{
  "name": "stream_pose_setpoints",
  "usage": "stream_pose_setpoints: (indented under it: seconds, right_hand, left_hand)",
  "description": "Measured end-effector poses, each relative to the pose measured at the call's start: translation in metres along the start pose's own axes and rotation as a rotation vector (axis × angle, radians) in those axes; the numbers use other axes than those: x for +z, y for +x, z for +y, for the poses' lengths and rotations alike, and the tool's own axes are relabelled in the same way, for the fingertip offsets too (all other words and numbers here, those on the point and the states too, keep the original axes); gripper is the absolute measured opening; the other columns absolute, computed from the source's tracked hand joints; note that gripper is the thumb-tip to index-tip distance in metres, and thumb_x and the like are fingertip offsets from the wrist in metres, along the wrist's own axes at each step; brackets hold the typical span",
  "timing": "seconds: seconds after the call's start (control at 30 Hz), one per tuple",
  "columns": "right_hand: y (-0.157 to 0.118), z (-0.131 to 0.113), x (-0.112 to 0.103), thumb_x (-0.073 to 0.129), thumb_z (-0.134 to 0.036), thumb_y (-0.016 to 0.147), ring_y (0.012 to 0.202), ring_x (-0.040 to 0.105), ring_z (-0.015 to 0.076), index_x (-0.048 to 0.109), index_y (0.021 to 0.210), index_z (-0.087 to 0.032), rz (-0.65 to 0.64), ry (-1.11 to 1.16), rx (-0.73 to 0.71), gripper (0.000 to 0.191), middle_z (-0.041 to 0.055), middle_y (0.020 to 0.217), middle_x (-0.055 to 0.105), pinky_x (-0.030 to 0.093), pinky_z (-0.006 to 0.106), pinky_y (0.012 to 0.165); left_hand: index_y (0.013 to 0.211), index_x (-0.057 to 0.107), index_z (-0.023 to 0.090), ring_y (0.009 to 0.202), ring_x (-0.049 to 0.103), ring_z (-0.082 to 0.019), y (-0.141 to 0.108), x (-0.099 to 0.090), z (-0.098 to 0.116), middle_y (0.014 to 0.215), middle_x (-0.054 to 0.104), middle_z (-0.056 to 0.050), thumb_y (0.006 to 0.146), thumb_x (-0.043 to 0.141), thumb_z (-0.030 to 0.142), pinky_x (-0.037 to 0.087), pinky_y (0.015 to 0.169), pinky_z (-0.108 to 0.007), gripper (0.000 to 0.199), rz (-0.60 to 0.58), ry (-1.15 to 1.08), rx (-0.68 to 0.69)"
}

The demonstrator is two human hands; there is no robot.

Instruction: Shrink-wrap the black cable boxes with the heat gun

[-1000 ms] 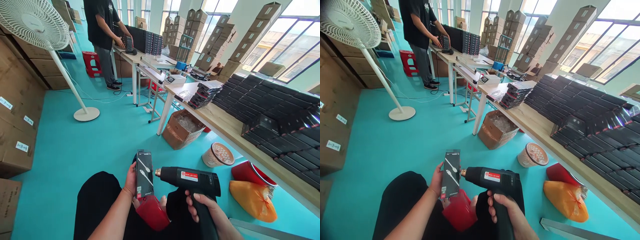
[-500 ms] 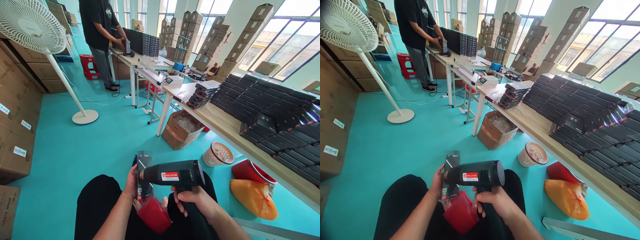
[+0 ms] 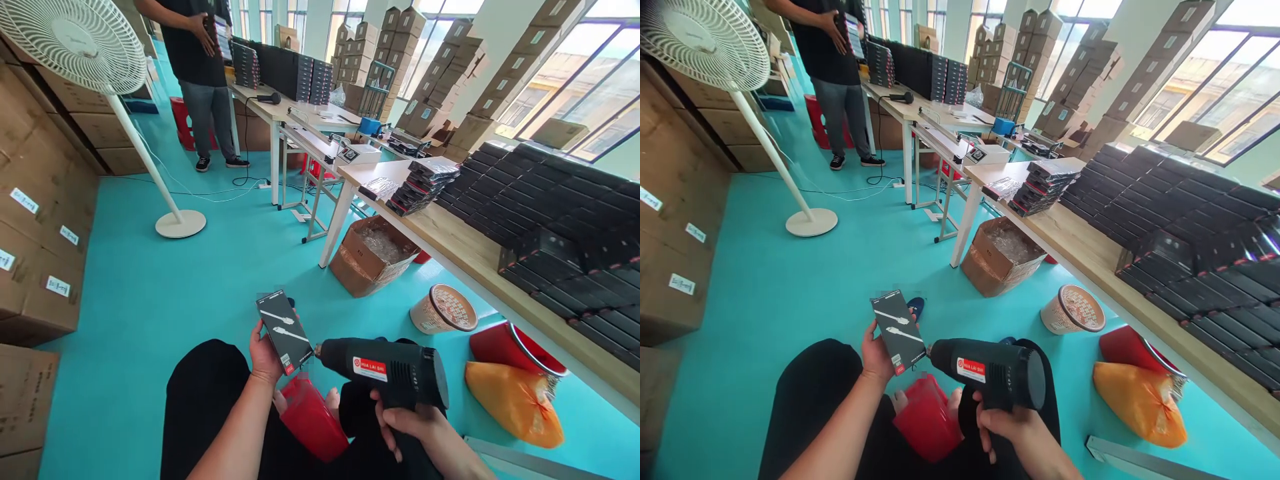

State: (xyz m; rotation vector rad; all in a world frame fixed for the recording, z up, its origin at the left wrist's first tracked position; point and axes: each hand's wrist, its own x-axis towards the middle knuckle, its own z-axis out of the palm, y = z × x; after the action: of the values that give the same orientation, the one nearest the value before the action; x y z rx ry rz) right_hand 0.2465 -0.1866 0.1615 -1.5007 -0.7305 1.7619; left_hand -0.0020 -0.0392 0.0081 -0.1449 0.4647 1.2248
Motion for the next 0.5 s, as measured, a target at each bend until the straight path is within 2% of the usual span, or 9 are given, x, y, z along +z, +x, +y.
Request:
stream_pose_setpoints:
  seconds: [0.1, 0.17, 0.3, 0.5]
  right_hand:
    - [0.001, 0.007, -0.002, 0.083, -0.043, 0.069, 0.056, 0.059, 0.0162, 0.070, 0.096, -0.014, -0.044, 0.080, -0.009, 0.042, 0.0038, 0.074, 0.067, 0.043, 0.027, 0.048]
    - [0.003, 0.010, -0.003, 0.084, -0.041, 0.068, 0.055, 0.059, 0.0151, 0.071, 0.097, -0.014, -0.020, 0.157, -0.012, 0.042, 0.0036, 0.075, 0.068, 0.043, 0.026, 0.047]
    - [0.015, 0.011, -0.008, 0.085, -0.037, 0.069, 0.055, 0.058, 0.0116, 0.074, 0.096, -0.012, 0.078, 0.369, 0.026, 0.038, 0.0020, 0.073, 0.067, 0.045, 0.022, 0.047]
    - [0.029, 0.001, -0.023, 0.089, -0.027, 0.064, 0.056, 0.059, 0.0090, 0.076, 0.094, -0.010, 0.098, 0.617, 0.093, 0.038, 0.0017, 0.072, 0.069, 0.049, 0.017, 0.047]
  left_hand:
    - [0.135, 0.061, 0.009, 0.108, 0.071, -0.036, 0.000, -0.001, 0.000, 0.116, 0.075, -0.019, 0.092, 0.049, 0.047, 0.054, 0.097, -0.054, 0.059, -0.014, -0.013, -0.003]
    - [0.136, 0.061, 0.010, 0.108, 0.071, -0.036, -0.001, 0.000, -0.001, 0.117, 0.075, -0.019, 0.092, 0.048, 0.046, 0.054, 0.097, -0.053, 0.058, -0.029, 0.000, -0.011]
    - [0.131, 0.064, 0.007, 0.101, 0.073, -0.035, -0.004, 0.003, -0.003, 0.113, 0.076, -0.019, 0.092, 0.050, 0.046, 0.056, 0.093, -0.050, 0.057, -0.078, 0.108, -0.160]
    - [0.122, 0.070, 0.006, 0.096, 0.075, -0.033, -0.009, 0.006, -0.011, 0.106, 0.078, -0.018, 0.093, 0.053, 0.043, 0.058, 0.088, -0.045, 0.050, -0.046, 0.242, -0.311]
